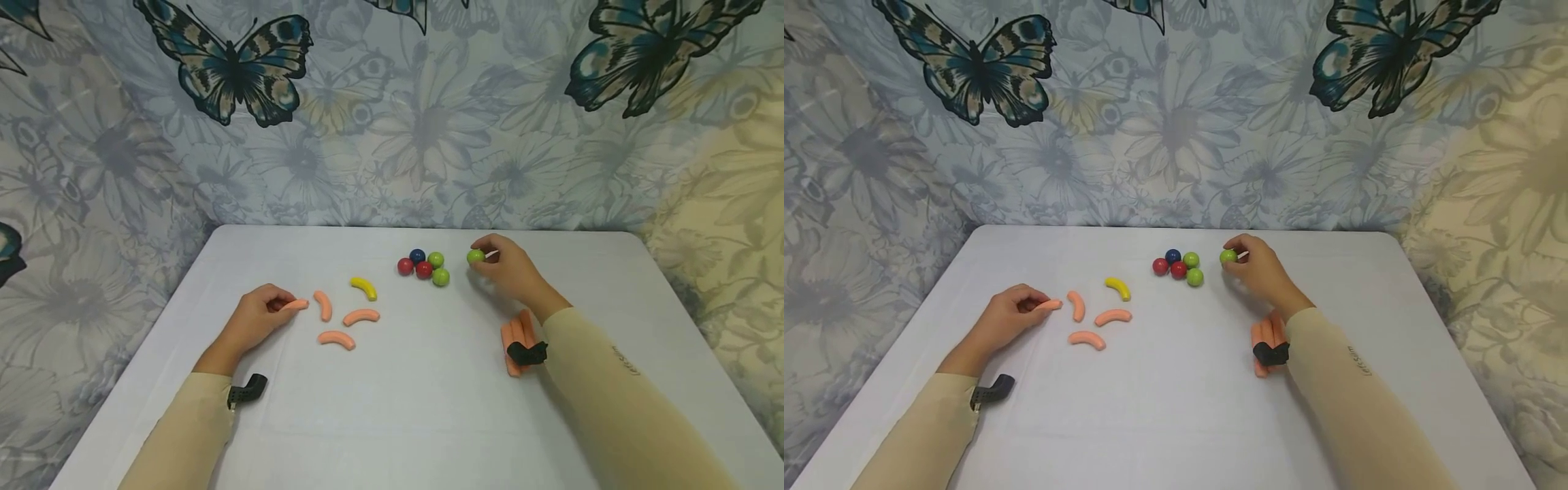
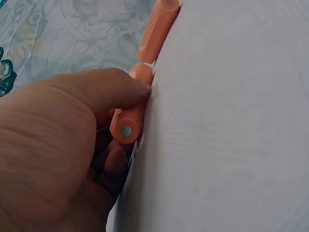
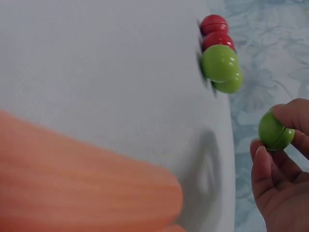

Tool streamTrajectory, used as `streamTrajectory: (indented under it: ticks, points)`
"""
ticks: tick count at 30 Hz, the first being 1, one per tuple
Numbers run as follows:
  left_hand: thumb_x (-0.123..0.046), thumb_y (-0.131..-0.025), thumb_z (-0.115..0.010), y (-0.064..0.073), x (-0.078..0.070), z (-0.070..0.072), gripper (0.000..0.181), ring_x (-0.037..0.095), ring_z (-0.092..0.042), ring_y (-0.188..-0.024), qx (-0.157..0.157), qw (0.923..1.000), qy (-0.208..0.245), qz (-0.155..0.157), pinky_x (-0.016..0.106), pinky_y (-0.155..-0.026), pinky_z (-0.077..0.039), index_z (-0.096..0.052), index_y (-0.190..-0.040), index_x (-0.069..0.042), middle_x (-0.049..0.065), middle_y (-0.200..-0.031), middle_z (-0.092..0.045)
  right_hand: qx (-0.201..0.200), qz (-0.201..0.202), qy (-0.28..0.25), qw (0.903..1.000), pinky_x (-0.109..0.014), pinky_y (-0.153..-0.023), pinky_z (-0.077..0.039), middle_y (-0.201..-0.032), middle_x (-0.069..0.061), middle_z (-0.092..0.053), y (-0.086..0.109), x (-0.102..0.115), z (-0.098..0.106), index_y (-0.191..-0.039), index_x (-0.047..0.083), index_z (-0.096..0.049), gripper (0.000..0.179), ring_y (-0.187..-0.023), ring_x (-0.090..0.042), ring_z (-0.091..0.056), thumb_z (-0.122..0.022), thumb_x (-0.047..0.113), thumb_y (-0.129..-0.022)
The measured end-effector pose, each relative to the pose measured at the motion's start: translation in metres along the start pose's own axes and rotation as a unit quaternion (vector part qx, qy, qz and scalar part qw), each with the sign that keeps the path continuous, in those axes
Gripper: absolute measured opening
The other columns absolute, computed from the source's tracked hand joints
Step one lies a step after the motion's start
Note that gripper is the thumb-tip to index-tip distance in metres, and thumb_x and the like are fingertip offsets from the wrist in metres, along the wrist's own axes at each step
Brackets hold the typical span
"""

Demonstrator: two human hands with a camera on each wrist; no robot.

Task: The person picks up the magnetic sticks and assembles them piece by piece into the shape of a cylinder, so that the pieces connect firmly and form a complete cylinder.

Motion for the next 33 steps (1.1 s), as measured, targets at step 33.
streamTrajectory:
  ticks: [33]
  points:
    - [-0.031,-0.101,-0.083,0.0,-0.149,-0.087,0.01,0.014,-0.063,-0.075,0.103,0.9799,0.06,-0.161,0.041,-0.071,-0.056,-0.079,-0.106,-0.023,-0.013,-0.099,-0.071,0.024,0.077,-0.076,0.9939,-0.031,-0.087,-0.055,-0.126,-0.007,-0.068,0.086,0.004,-0.05,-0.132,0.006,-0.069,0.035,-0.104,-0.024,-0.066,-0.083,0.014,-0.1]
Point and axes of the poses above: each hand's wrist, its own y-axis away from the middle knuckle, its own z-axis out of the back of the hand, x = y × z, the point moved 8 cm from there along -y, towards the middle knuckle
